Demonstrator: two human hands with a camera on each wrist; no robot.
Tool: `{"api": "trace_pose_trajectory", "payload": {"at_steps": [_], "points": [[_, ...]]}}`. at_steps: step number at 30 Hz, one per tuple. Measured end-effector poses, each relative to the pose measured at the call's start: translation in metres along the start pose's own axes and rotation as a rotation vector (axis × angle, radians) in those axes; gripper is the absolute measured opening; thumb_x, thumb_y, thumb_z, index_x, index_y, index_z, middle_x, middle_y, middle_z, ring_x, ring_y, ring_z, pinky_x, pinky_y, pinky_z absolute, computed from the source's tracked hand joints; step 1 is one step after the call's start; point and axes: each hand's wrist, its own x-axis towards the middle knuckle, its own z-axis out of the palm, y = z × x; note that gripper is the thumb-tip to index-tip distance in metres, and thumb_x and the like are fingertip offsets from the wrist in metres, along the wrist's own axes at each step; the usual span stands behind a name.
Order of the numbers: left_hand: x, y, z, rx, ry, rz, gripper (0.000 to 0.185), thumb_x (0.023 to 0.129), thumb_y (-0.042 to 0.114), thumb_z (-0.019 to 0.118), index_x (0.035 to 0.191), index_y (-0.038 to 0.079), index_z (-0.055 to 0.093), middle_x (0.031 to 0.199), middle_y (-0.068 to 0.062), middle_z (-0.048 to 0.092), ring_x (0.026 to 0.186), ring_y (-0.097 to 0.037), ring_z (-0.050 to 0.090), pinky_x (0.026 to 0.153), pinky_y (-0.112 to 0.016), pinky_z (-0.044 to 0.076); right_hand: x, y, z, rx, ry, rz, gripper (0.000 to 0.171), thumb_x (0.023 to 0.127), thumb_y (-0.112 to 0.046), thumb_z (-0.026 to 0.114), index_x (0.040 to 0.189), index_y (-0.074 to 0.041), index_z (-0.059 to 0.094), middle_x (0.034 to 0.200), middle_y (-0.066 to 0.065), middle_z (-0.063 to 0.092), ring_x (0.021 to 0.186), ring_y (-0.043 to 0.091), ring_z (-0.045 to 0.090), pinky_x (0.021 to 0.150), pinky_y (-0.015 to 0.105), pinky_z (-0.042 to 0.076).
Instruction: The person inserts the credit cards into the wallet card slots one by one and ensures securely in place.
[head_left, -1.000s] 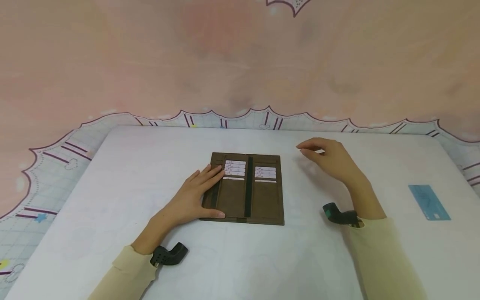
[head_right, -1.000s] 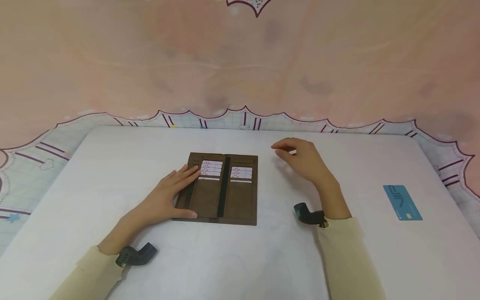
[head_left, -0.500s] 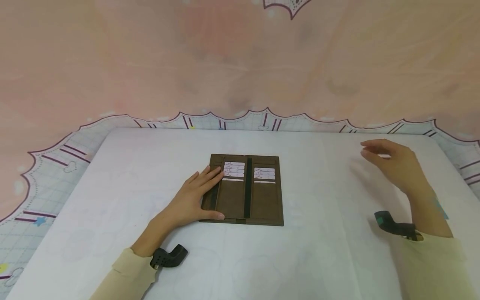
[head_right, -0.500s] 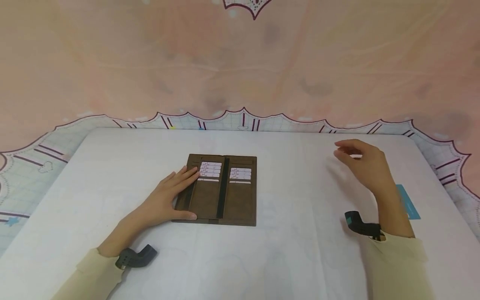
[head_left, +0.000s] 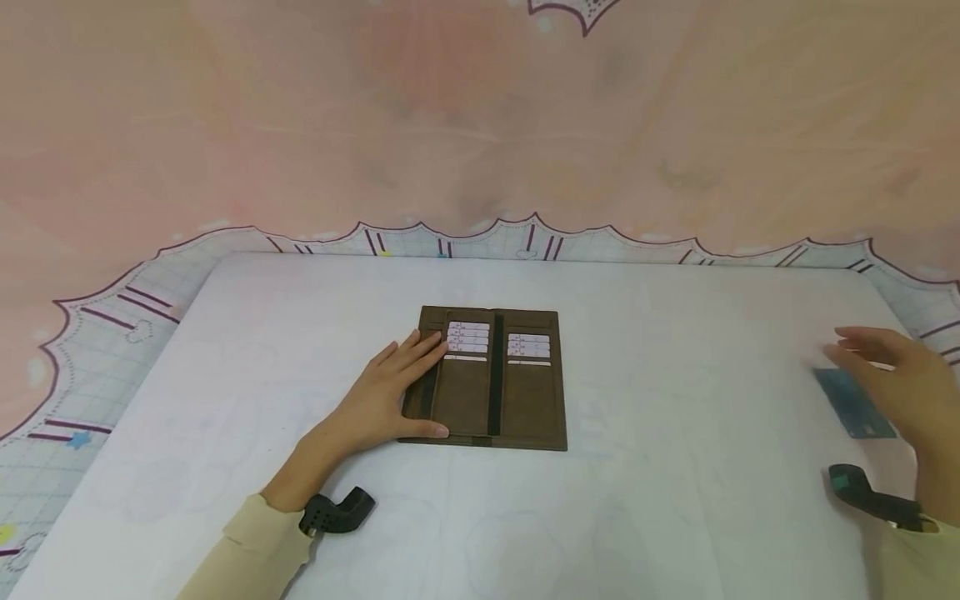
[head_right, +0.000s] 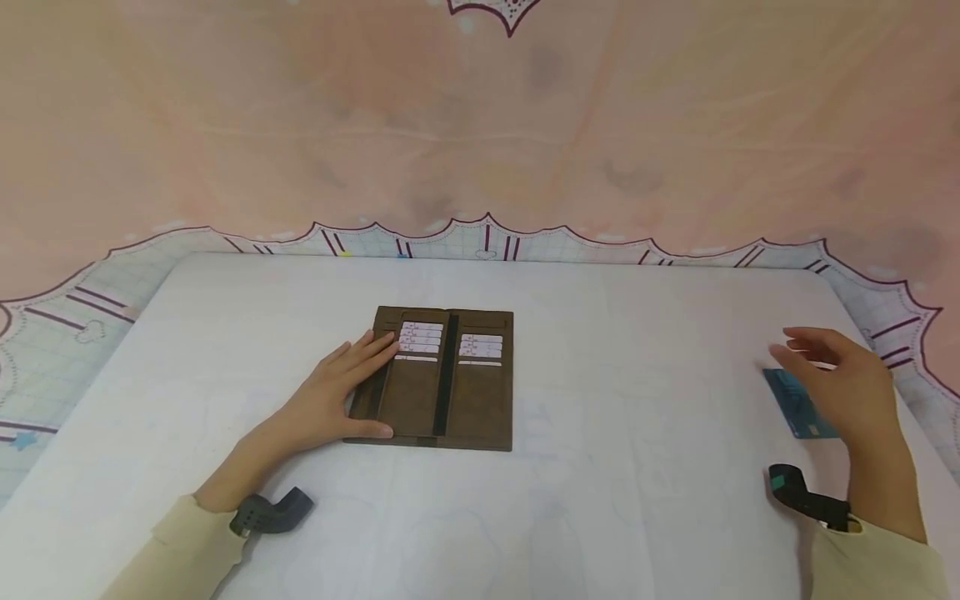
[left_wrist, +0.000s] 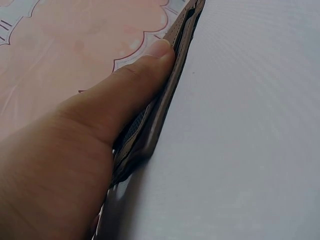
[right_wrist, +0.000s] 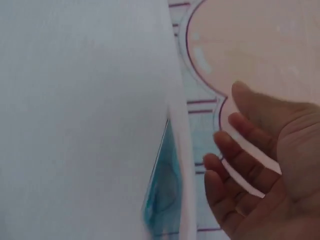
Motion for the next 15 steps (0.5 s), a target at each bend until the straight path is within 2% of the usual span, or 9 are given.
{"api": "trace_pose_trajectory", "payload": {"at_steps": [4, 7, 13, 15], "points": [[-0.001, 0.000, 0.000, -0.002, -0.004, -0.002, 0.105, 0.071, 0.060, 0.075, 0.152, 0.013, 0.027, 0.157, -0.005, 0.022, 0.145, -0.027, 0.010, 0.116, -0.047, 0.006, -0.002, 0.020, 0.005, 0.038, -0.018, 0.081, 0.073, 0.093, -0.053, 0.052, 0.144, -0.001, 0.039, 0.136, 0.030, 0.039, 0.119, 0.052, 0.035, 0.086, 0.069, 0.035], [-0.001, 0.000, 0.000, 0.005, -0.001, -0.003, 0.105, 0.071, 0.060, 0.075, 0.152, 0.013, 0.027, 0.157, -0.005, 0.022, 0.145, -0.027, 0.010, 0.116, -0.047, 0.006, -0.005, 0.034, 0.007, 0.088, -0.021, 0.110, 0.074, 0.092, -0.052, 0.055, 0.146, -0.005, 0.038, 0.138, 0.029, 0.035, 0.120, 0.052, 0.033, 0.088, 0.068, 0.033], [0.001, 0.000, 0.000, 0.004, -0.009, -0.006, 0.106, 0.071, 0.060, 0.075, 0.153, 0.014, 0.026, 0.158, -0.004, 0.020, 0.145, -0.026, 0.009, 0.116, -0.045, 0.004, -0.010, 0.052, 0.009, 0.116, 0.057, 0.094, 0.069, 0.093, -0.044, 0.057, 0.150, -0.012, 0.034, 0.141, 0.031, 0.035, 0.123, 0.050, 0.029, 0.102, 0.068, 0.024], [0.001, -0.001, 0.000, 0.006, -0.012, 0.000, 0.105, 0.071, 0.060, 0.075, 0.152, 0.014, 0.026, 0.158, -0.005, 0.021, 0.145, -0.027, 0.009, 0.116, -0.046, 0.005, -0.012, 0.055, 0.010, 0.127, 0.049, 0.108, 0.071, 0.093, -0.045, 0.058, 0.150, -0.013, 0.032, 0.145, 0.030, 0.032, 0.128, 0.050, 0.028, 0.103, 0.067, 0.022]]}}
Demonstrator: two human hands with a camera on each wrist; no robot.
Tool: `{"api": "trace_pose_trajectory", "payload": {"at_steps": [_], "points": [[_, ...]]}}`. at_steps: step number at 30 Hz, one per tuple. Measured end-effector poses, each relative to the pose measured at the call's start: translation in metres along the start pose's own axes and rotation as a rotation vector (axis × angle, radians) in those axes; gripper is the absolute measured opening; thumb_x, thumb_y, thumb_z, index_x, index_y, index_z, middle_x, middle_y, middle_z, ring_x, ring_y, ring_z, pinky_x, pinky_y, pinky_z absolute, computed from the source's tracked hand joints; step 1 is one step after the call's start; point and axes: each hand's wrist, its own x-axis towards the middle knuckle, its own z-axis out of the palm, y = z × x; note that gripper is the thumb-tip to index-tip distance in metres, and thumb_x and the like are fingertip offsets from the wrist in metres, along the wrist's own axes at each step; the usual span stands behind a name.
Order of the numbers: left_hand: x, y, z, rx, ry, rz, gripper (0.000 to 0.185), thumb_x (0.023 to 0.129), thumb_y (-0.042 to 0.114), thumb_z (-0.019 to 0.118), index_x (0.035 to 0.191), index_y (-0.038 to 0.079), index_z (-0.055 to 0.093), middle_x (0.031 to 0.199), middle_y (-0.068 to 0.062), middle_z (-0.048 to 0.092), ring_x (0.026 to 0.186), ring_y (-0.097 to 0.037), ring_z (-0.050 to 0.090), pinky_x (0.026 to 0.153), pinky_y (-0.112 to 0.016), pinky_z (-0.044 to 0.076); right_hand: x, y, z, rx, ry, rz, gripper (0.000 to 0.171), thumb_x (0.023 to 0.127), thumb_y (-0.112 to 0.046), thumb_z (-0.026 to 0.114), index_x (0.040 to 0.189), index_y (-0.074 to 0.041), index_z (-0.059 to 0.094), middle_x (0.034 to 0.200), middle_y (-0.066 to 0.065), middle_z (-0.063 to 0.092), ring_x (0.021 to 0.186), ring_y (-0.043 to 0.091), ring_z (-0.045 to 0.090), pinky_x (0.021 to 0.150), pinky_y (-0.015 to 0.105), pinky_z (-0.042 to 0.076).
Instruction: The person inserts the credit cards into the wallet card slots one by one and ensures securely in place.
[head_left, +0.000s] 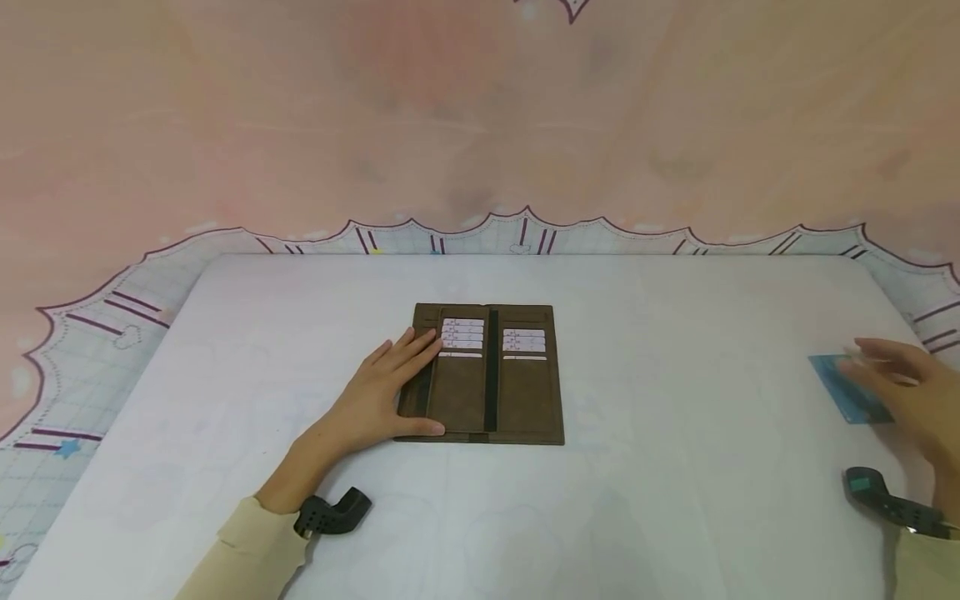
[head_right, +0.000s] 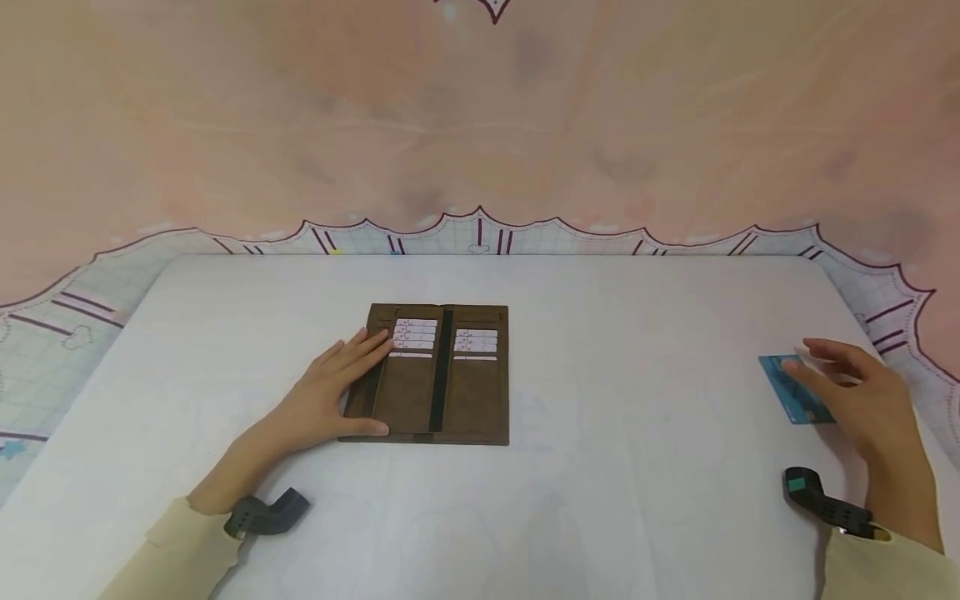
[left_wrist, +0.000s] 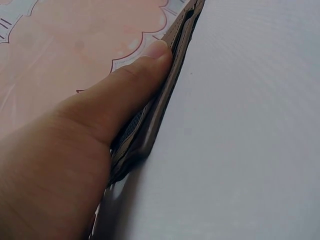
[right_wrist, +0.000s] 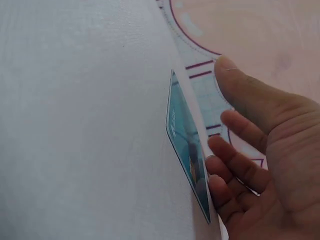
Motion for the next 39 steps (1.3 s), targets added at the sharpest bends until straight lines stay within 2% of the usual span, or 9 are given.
{"api": "trace_pose_trajectory", "payload": {"at_steps": [5, 11, 18, 24, 33, 39], "points": [[-0.001, -0.001, 0.000, 0.003, 0.013, 0.017, 0.104, 0.072, 0.058, 0.075, 0.152, 0.012, 0.028, 0.157, -0.007, 0.023, 0.144, -0.030, 0.011, 0.115, -0.048, 0.007, 0.002, 0.002, -0.001, -0.009, -0.073, 0.025, 0.081, 0.091, -0.048, 0.059, 0.151, -0.005, 0.025, 0.149, 0.032, 0.023, 0.133, 0.053, 0.021, 0.103, 0.067, 0.022], [0.000, 0.001, -0.001, -0.002, 0.011, 0.012, 0.103, 0.072, 0.057, 0.076, 0.152, 0.012, 0.028, 0.157, -0.006, 0.022, 0.145, -0.029, 0.010, 0.116, -0.047, 0.006, 0.005, 0.001, -0.001, -0.102, -0.112, -0.060, 0.085, 0.089, -0.047, 0.062, 0.148, 0.002, 0.025, 0.141, 0.038, 0.028, 0.123, 0.058, 0.027, 0.093, 0.071, 0.029], [0.000, 0.001, -0.001, 0.001, 0.009, 0.009, 0.103, 0.072, 0.057, 0.076, 0.152, 0.012, 0.028, 0.157, -0.006, 0.022, 0.145, -0.029, 0.010, 0.116, -0.046, 0.006, 0.002, -0.008, 0.000, -0.125, -0.159, -0.099, 0.082, 0.091, -0.042, 0.062, 0.146, 0.006, 0.026, 0.141, 0.040, 0.026, 0.120, 0.060, 0.027, 0.092, 0.073, 0.028], [0.000, 0.001, 0.000, 0.009, 0.003, 0.003, 0.104, 0.072, 0.058, 0.075, 0.152, 0.013, 0.027, 0.157, -0.005, 0.021, 0.145, -0.027, 0.009, 0.116, -0.045, 0.005, 0.000, -0.015, 0.001, -0.151, -0.140, -0.073, 0.077, 0.092, -0.042, 0.061, 0.144, 0.007, 0.031, 0.135, 0.040, 0.033, 0.118, 0.057, 0.031, 0.088, 0.070, 0.035], [-0.001, -0.001, 0.001, 0.009, 0.009, 0.012, 0.105, 0.071, 0.059, 0.075, 0.153, 0.015, 0.026, 0.158, -0.004, 0.021, 0.145, -0.026, 0.008, 0.116, -0.045, 0.005, 0.006, -0.013, -0.001, -0.203, -0.222, -0.053, 0.084, 0.091, -0.050, 0.060, 0.146, 0.006, 0.028, 0.136, 0.042, 0.031, 0.118, 0.060, 0.031, 0.086, 0.069, 0.039], [-0.001, -0.001, 0.002, 0.016, 0.011, 0.009, 0.105, 0.071, 0.060, 0.075, 0.153, 0.015, 0.026, 0.158, -0.003, 0.021, 0.145, -0.026, 0.009, 0.116, -0.045, 0.005, 0.006, -0.015, -0.001, -0.212, -0.233, -0.066, 0.084, 0.090, -0.050, 0.060, 0.146, 0.005, 0.029, 0.137, 0.042, 0.030, 0.118, 0.060, 0.031, 0.085, 0.070, 0.038]]}}
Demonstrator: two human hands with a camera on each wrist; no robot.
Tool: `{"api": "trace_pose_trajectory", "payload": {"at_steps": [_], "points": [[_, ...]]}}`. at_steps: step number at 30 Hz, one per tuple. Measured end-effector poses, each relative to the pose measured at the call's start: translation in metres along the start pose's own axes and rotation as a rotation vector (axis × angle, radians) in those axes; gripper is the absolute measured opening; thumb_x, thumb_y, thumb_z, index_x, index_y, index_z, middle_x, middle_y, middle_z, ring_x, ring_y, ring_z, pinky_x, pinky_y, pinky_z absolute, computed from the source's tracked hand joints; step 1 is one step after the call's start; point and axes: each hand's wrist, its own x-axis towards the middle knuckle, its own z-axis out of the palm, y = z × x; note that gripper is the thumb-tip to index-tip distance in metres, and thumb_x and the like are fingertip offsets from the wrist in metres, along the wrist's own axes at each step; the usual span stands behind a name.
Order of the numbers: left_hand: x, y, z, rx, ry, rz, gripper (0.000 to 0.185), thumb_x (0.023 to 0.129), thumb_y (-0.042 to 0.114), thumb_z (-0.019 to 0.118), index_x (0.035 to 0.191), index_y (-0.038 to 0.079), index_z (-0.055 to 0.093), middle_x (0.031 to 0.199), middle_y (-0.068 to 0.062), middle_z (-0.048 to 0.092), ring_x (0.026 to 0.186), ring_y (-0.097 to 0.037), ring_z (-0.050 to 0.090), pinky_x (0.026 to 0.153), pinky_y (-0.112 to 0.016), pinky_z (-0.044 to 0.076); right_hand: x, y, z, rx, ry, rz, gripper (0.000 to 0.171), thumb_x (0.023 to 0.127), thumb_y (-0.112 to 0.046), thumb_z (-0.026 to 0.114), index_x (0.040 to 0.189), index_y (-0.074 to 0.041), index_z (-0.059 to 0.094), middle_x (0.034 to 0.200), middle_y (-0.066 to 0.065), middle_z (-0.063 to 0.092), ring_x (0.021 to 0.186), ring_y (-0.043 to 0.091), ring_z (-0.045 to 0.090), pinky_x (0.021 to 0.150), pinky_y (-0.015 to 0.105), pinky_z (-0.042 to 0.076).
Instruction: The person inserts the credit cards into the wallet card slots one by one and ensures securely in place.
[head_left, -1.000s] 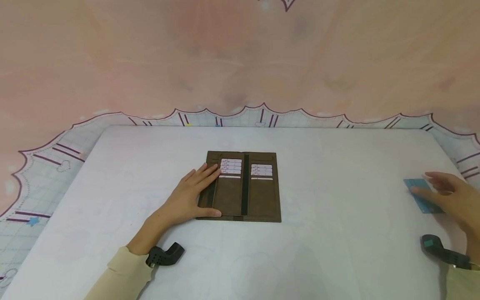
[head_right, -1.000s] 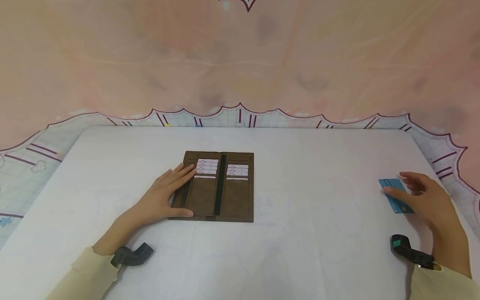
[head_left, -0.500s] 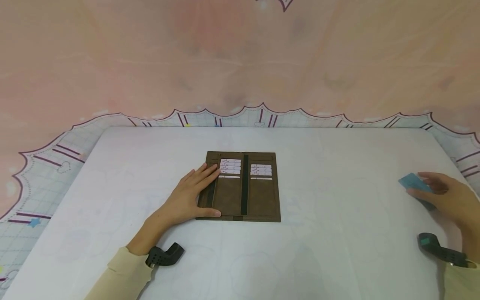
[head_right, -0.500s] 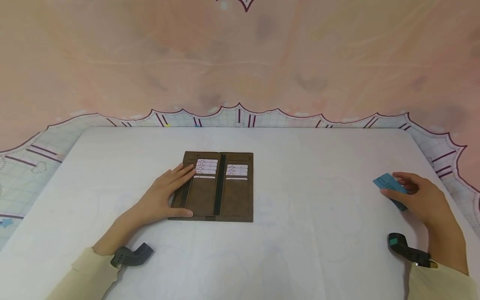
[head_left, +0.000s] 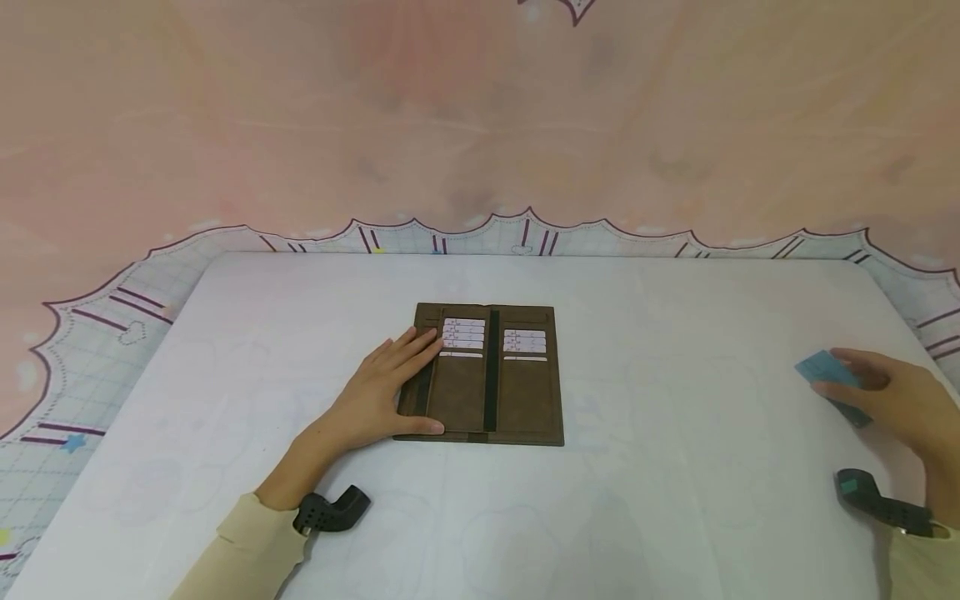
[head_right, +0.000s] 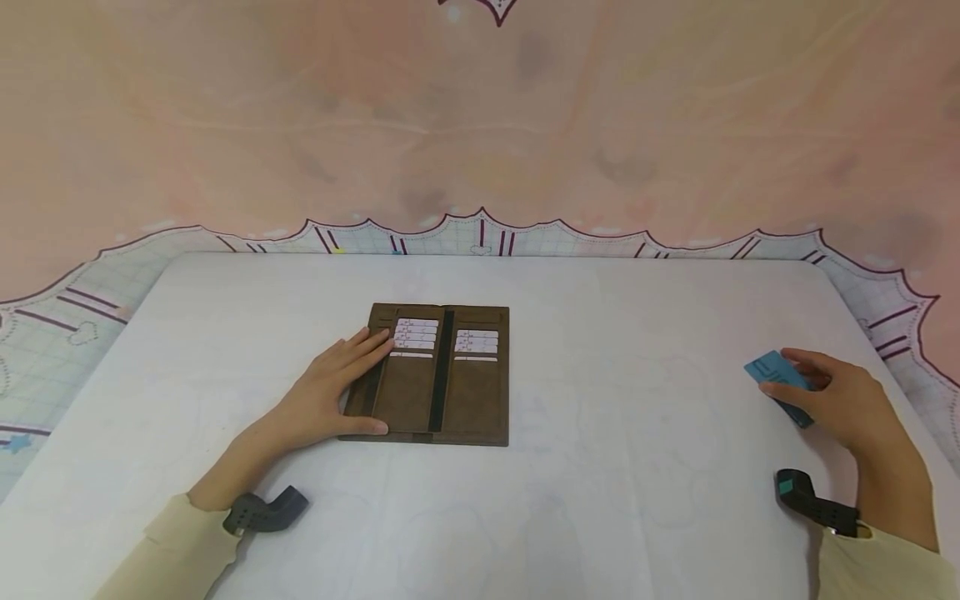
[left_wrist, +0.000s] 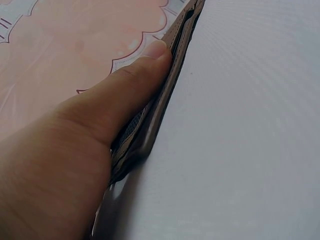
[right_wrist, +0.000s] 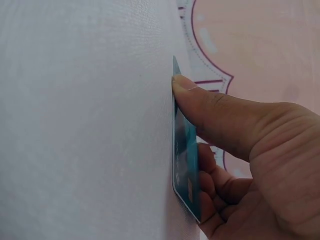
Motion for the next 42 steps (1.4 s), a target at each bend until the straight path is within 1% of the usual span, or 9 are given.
{"api": "trace_pose_trajectory", "payload": {"at_steps": [8, 14, 18, 27, 32, 36, 39, 41, 42], "points": [[0.000, 0.000, 0.000, -0.002, 0.006, -0.003, 0.104, 0.071, 0.060, 0.075, 0.152, 0.015, 0.028, 0.157, -0.004, 0.023, 0.145, -0.027, 0.010, 0.116, -0.045, 0.006, -0.001, -0.004, -0.001, -0.020, 0.027, -0.084, 0.074, 0.092, -0.037, 0.063, 0.139, 0.011, 0.033, 0.128, 0.043, 0.033, 0.109, 0.060, 0.034, 0.078, 0.070, 0.041], [0.000, 0.000, 0.001, -0.003, 0.011, 0.008, 0.105, 0.071, 0.059, 0.075, 0.152, 0.014, 0.028, 0.157, -0.005, 0.022, 0.145, -0.027, 0.010, 0.116, -0.046, 0.006, 0.000, -0.002, -0.001, -0.019, 0.016, -0.076, 0.082, 0.092, -0.042, 0.062, 0.145, 0.008, 0.025, 0.129, 0.043, 0.031, 0.109, 0.059, 0.033, 0.078, 0.070, 0.041], [0.000, 0.001, 0.001, -0.002, 0.013, 0.012, 0.104, 0.071, 0.058, 0.076, 0.152, 0.013, 0.028, 0.157, -0.006, 0.023, 0.145, -0.029, 0.011, 0.116, -0.047, 0.007, 0.000, 0.000, -0.001, -0.048, 0.033, -0.073, 0.078, 0.092, -0.042, 0.062, 0.144, 0.006, 0.029, 0.125, 0.045, 0.034, 0.107, 0.059, 0.035, 0.079, 0.069, 0.041], [0.000, 0.003, 0.000, -0.005, 0.003, -0.001, 0.103, 0.072, 0.057, 0.076, 0.152, 0.013, 0.028, 0.157, -0.006, 0.023, 0.145, -0.028, 0.011, 0.116, -0.046, 0.006, 0.000, 0.007, -0.002, 0.059, 0.067, -0.116, 0.049, 0.100, -0.019, 0.050, 0.141, 0.004, 0.038, 0.130, 0.042, 0.035, 0.114, 0.061, 0.034, 0.087, 0.074, 0.032], [0.000, 0.004, -0.001, -0.011, 0.006, 0.001, 0.103, 0.072, 0.056, 0.076, 0.152, 0.012, 0.029, 0.157, -0.007, 0.023, 0.144, -0.029, 0.011, 0.116, -0.046, 0.007, 0.001, 0.012, -0.003, 0.143, 0.055, -0.065, 0.047, 0.103, -0.019, 0.043, 0.146, -0.002, 0.035, 0.130, 0.041, 0.038, 0.119, 0.062, 0.030, 0.093, 0.074, 0.025], [0.000, 0.004, -0.002, -0.013, 0.004, -0.005, 0.103, 0.071, 0.056, 0.076, 0.152, 0.012, 0.029, 0.157, -0.007, 0.023, 0.145, -0.029, 0.011, 0.116, -0.046, 0.006, 0.002, 0.011, -0.003, 0.221, 0.055, -0.011, 0.051, 0.103, -0.029, 0.040, 0.150, -0.010, 0.032, 0.138, 0.038, 0.035, 0.127, 0.058, 0.028, 0.099, 0.067, 0.027], [0.000, 0.004, -0.002, -0.013, 0.001, -0.010, 0.103, 0.071, 0.056, 0.076, 0.152, 0.012, 0.029, 0.157, -0.006, 0.023, 0.145, -0.028, 0.011, 0.116, -0.046, 0.006, 0.002, 0.006, -0.003, 0.283, 0.072, 0.028, 0.052, 0.102, -0.034, 0.043, 0.150, -0.016, 0.034, 0.146, 0.026, 0.035, 0.132, 0.047, 0.030, 0.102, 0.043, 0.038], [0.000, 0.004, -0.001, -0.014, 0.002, -0.012, 0.103, 0.071, 0.056, 0.076, 0.152, 0.012, 0.029, 0.157, -0.006, 0.023, 0.145, -0.028, 0.011, 0.116, -0.046, 0.006, 0.002, 0.002, -0.003, 0.370, 0.089, 0.042, 0.051, 0.101, -0.033, 0.048, 0.149, -0.021, 0.037, 0.144, 0.011, 0.043, 0.135, 0.034, 0.033, 0.094, 0.025, 0.045], [0.000, 0.004, -0.001, -0.014, 0.003, -0.012, 0.103, 0.071, 0.056, 0.076, 0.152, 0.012, 0.029, 0.157, -0.006, 0.023, 0.145, -0.028, 0.011, 0.116, -0.046, 0.006, 0.002, 0.000, -0.003, 0.414, 0.101, 0.034, 0.049, 0.100, -0.031, 0.050, 0.147, -0.021, 0.040, 0.137, 0.001, 0.050, 0.134, 0.026, 0.036, 0.087, 0.017, 0.047]]}}
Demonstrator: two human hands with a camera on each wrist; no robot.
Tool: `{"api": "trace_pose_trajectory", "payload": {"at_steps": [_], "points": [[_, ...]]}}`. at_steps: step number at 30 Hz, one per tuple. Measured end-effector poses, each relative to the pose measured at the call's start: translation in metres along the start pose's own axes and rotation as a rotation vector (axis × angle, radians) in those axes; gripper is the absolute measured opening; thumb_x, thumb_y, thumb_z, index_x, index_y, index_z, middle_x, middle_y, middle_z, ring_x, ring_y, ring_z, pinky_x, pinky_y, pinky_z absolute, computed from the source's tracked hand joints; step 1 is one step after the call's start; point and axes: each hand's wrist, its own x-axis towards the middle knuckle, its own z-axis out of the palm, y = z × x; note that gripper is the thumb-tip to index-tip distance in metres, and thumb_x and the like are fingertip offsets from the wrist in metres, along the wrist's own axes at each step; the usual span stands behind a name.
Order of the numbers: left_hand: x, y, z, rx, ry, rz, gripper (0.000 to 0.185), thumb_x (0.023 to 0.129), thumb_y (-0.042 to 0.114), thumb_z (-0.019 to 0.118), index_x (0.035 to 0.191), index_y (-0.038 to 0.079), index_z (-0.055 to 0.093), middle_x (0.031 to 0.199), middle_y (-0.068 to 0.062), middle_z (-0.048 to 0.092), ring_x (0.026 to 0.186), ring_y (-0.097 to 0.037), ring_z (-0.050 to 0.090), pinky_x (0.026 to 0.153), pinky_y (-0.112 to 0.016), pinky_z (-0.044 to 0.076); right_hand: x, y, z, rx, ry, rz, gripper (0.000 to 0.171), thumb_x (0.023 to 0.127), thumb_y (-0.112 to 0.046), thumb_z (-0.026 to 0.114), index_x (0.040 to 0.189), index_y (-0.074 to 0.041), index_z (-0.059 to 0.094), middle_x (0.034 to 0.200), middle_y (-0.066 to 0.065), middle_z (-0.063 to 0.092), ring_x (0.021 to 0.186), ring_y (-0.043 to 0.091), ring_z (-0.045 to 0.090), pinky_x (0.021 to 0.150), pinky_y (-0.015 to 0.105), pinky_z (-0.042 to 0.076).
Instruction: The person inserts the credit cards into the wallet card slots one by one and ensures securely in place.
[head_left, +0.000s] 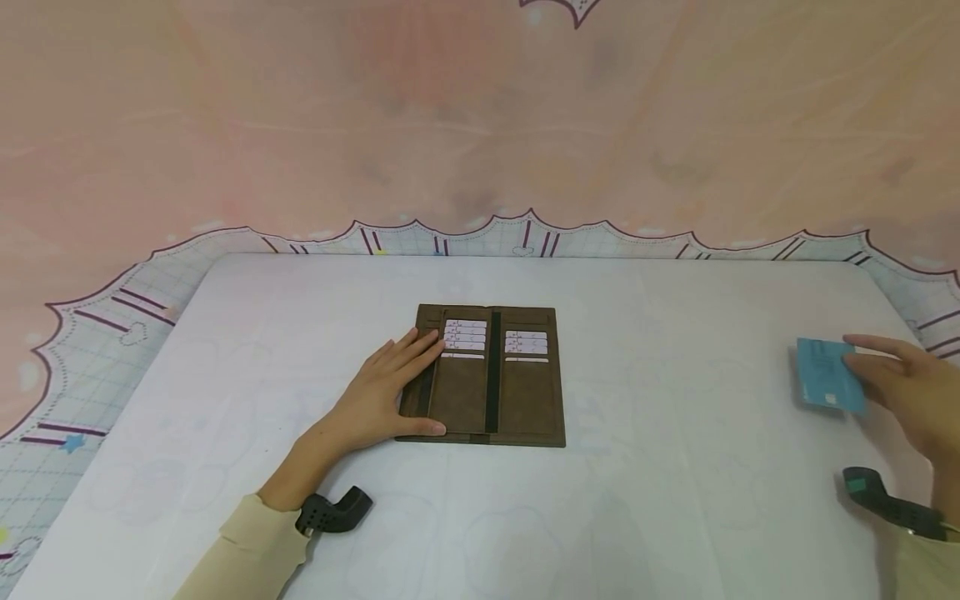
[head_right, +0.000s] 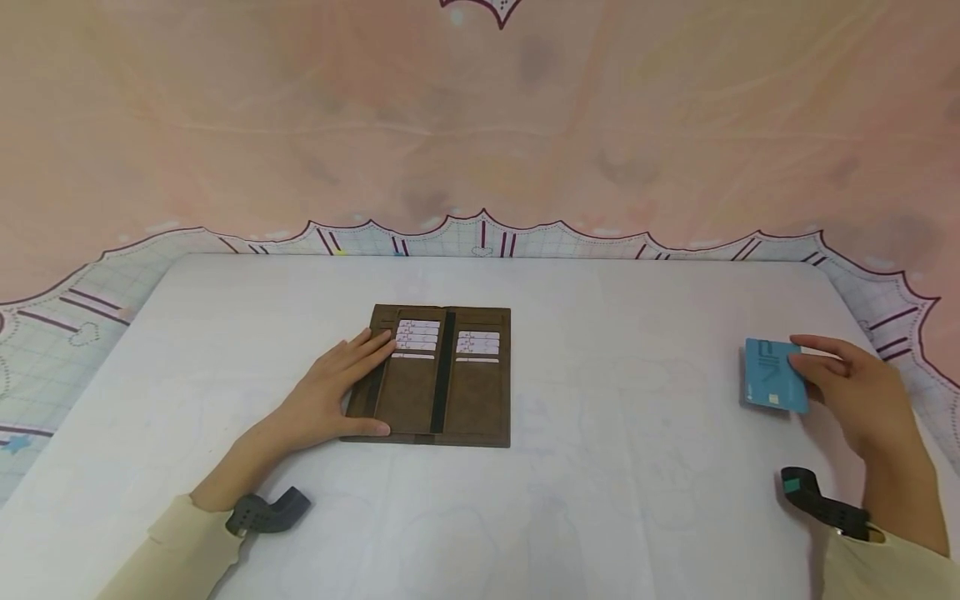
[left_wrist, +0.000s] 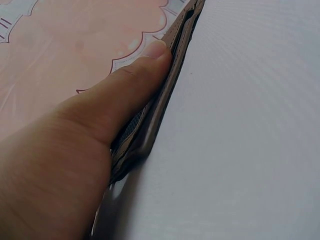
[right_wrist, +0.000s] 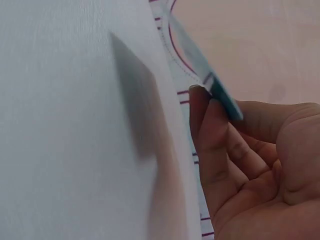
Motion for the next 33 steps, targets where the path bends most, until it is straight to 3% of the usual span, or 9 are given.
{"api": "trace_pose_trajectory", "payload": {"at_steps": [2, 4, 5, 9, 11, 12, 21, 28, 33], "points": [[0.000, 0.000, 0.000, 0.001, 0.003, 0.003, 0.103, 0.071, 0.056, 0.076, 0.152, 0.012, 0.029, 0.157, -0.006, 0.023, 0.145, -0.029, 0.011, 0.116, -0.046, 0.007, -0.002, -0.005, 0.002, 0.072, 0.017, -0.015, 0.047, 0.098, -0.029, 0.054, 0.144, -0.023, 0.045, 0.124, -0.015, 0.053, 0.131, 0.011, 0.039, 0.075, 0.006, 0.046], [0.000, 0.000, 0.000, 0.003, 0.006, 0.007, 0.103, 0.071, 0.056, 0.076, 0.151, 0.012, 0.029, 0.157, -0.007, 0.024, 0.144, -0.029, 0.012, 0.116, -0.047, 0.007, -0.003, -0.011, 0.004, 0.159, 0.026, -0.041, 0.038, 0.097, -0.023, 0.057, 0.135, -0.025, 0.054, 0.106, -0.025, 0.054, 0.115, 0.000, 0.053, 0.067, 0.004, 0.046], [0.000, -0.001, 0.000, 0.004, 0.009, 0.010, 0.103, 0.071, 0.055, 0.076, 0.151, 0.011, 0.030, 0.156, -0.007, 0.024, 0.144, -0.030, 0.012, 0.116, -0.047, 0.008, -0.004, -0.014, 0.005, 0.138, 0.037, -0.046, 0.037, 0.097, -0.025, 0.057, 0.134, -0.025, 0.054, 0.102, -0.027, 0.054, 0.105, -0.006, 0.056, 0.064, 0.003, 0.045], [-0.001, -0.001, 0.000, 0.003, 0.020, 0.018, 0.103, 0.071, 0.056, 0.076, 0.151, 0.011, 0.030, 0.156, -0.008, 0.025, 0.144, -0.030, 0.013, 0.115, -0.048, 0.008, -0.004, -0.023, 0.013, 0.020, 0.055, -0.005, 0.044, 0.098, -0.036, 0.053, 0.140, -0.025, 0.049, 0.119, -0.003, 0.060, 0.082, -0.014, 0.051, 0.061, 0.005, 0.047], [-0.002, -0.001, 0.001, 0.001, 0.026, 0.025, 0.103, 0.071, 0.057, 0.076, 0.151, 0.012, 0.030, 0.156, -0.007, 0.025, 0.144, -0.031, 0.013, 0.115, -0.048, 0.009, -0.003, -0.025, 0.016, -0.091, 0.057, 0.025, 0.057, 0.097, -0.046, 0.049, 0.148, -0.022, 0.039, 0.135, 0.013, 0.050, 0.084, -0.012, 0.048, 0.061, 0.005, 0.047], [-0.002, -0.001, 0.001, 0.001, 0.028, 0.028, 0.103, 0.071, 0.057, 0.076, 0.151, 0.012, 0.030, 0.156, -0.007, 0.025, 0.144, -0.031, 0.013, 0.115, -0.049, 0.009, -0.003, -0.026, 0.018, -0.086, 0.051, 0.031, 0.058, 0.097, -0.046, 0.049, 0.148, -0.023, 0.038, 0.138, 0.018, 0.046, 0.086, -0.011, 0.048, 0.062, 0.006, 0.048], [-0.002, -0.005, 0.003, 0.020, 0.041, 0.048, 0.103, 0.071, 0.059, 0.075, 0.152, 0.013, 0.029, 0.156, -0.006, 0.025, 0.144, -0.029, 0.013, 0.115, -0.048, 0.009, -0.003, -0.052, 0.036, -0.074, 0.020, -0.052, 0.061, 0.095, -0.048, 0.050, 0.148, -0.020, 0.038, 0.126, 0.014, 0.053, 0.083, -0.015, 0.050, 0.064, 0.006, 0.048], [-0.002, -0.005, 0.002, 0.016, 0.031, 0.046, 0.103, 0.072, 0.059, 0.074, 0.152, 0.013, 0.028, 0.157, -0.006, 0.024, 0.144, -0.029, 0.012, 0.115, -0.048, 0.009, -0.003, -0.074, 0.045, 0.001, -0.023, -0.088, 0.062, 0.094, -0.046, 0.056, 0.145, -0.013, 0.042, 0.104, -0.016, 0.056, 0.080, -0.016, 0.056, 0.066, 0.008, 0.049], [-0.002, -0.005, 0.003, 0.014, 0.038, 0.055, 0.103, 0.072, 0.060, 0.074, 0.152, 0.012, 0.029, 0.156, -0.006, 0.024, 0.144, -0.030, 0.013, 0.115, -0.049, 0.010, -0.002, -0.086, 0.052, 0.050, -0.060, -0.102, 0.063, 0.093, -0.044, 0.057, 0.143, -0.008, 0.042, 0.099, -0.018, 0.054, 0.082, -0.011, 0.058, 0.069, 0.010, 0.051]]}}
